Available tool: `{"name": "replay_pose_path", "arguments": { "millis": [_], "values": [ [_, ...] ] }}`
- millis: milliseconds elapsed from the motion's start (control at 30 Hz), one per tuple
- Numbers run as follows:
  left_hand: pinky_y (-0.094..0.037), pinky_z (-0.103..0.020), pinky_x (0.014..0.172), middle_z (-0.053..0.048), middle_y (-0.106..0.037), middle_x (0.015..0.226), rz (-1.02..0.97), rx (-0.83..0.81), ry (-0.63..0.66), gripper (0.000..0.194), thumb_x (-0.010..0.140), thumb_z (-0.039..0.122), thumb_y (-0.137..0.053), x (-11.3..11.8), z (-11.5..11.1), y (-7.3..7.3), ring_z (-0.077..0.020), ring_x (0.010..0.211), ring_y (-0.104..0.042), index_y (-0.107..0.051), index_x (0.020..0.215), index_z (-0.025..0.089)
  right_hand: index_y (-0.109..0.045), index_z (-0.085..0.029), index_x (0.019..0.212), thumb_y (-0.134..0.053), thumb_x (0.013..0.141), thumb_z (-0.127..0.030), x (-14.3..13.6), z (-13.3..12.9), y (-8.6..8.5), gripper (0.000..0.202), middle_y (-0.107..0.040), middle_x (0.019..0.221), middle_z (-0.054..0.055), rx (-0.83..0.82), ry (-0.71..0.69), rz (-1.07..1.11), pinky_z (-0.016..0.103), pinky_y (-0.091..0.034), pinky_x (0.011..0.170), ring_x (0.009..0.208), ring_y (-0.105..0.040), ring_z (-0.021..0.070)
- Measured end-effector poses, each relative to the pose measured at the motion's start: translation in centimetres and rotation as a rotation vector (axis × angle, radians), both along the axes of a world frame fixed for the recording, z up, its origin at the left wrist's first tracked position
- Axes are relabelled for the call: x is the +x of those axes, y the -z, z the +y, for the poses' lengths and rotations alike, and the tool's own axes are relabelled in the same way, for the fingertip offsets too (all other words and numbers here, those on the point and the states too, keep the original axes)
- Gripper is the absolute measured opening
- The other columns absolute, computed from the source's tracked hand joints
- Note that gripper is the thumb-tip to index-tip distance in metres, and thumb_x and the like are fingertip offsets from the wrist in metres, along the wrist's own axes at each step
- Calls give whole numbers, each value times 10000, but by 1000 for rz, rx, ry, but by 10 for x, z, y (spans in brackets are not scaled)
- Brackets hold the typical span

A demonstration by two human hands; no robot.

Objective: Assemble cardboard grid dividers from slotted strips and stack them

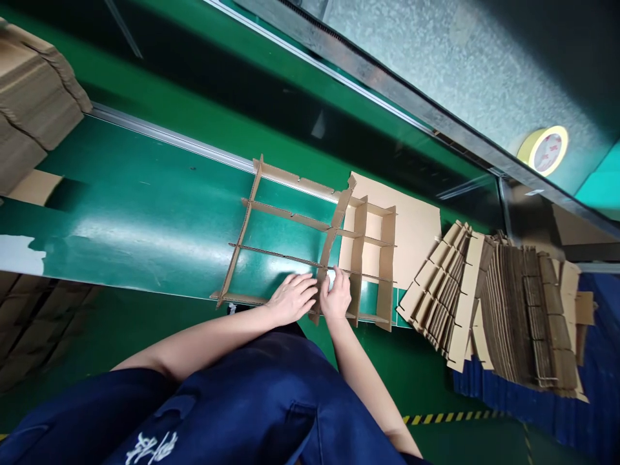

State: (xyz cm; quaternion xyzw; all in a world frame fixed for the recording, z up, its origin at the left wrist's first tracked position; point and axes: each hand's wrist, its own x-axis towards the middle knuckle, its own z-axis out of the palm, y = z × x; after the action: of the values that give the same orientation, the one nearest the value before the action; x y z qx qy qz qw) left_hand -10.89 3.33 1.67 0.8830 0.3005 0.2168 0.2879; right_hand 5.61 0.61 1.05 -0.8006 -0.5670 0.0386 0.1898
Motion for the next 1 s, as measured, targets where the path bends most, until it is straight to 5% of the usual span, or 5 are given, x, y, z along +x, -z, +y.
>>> {"name": "replay_pose_path", "arguments": {
  "millis": [100, 267, 467, 633, 1000],
  "values": [
    [-212, -506, 1134, -149, -449, 1438, 34, 44, -100, 427, 918, 287, -453, 17, 22, 0, -286, 1392, -300, -516, 1314, 143, -512, -130, 1316, -298, 977, -339, 8, 27, -7, 452, -577, 1259, 174, -6, -55, -38, 457, -407, 962, 1177, -500, 267],
    [-222, -473, 1119, -143, -596, 1244, 168, 41, -139, 412, 881, 301, -524, 41, 48, 11, -267, 1225, -487, -534, 1256, 130, -598, -127, 1226, -292, 992, -384, 13, 62, 1, 464, -661, 1158, 151, -217, -54, 62, 451, -394, 968, 1076, -591, 259],
    [-253, -459, 1072, -127, -586, 1229, 170, 73, -149, 417, 883, 346, -529, 41, 42, 13, -266, 1193, -484, -518, 1260, 169, -583, -128, 1253, -284, 975, -455, 25, 67, 4, 523, -622, 1226, 145, -152, -58, 120, 409, -417, 973, 1134, -565, 248],
    [-251, -456, 1067, -123, -589, 1216, 152, 79, -150, 438, 882, 383, -554, 42, 41, 14, -268, 1188, -484, -514, 1265, 174, -556, -124, 1267, -289, 968, -452, 39, 120, -12, 518, -508, 1361, 176, -18, -49, 8, 493, -349, 1022, 1312, -386, 286],
    [-235, -438, 1086, -121, -581, 1218, 166, 117, -144, 449, 872, 335, -578, 40, 43, 13, -262, 1222, -462, -498, 1278, 159, -616, -131, 895, -227, 957, -380, 34, 159, -3, 465, -649, 996, 187, -115, 10, 74, 417, -428, 868, 1081, -553, 292]
  ]
}}
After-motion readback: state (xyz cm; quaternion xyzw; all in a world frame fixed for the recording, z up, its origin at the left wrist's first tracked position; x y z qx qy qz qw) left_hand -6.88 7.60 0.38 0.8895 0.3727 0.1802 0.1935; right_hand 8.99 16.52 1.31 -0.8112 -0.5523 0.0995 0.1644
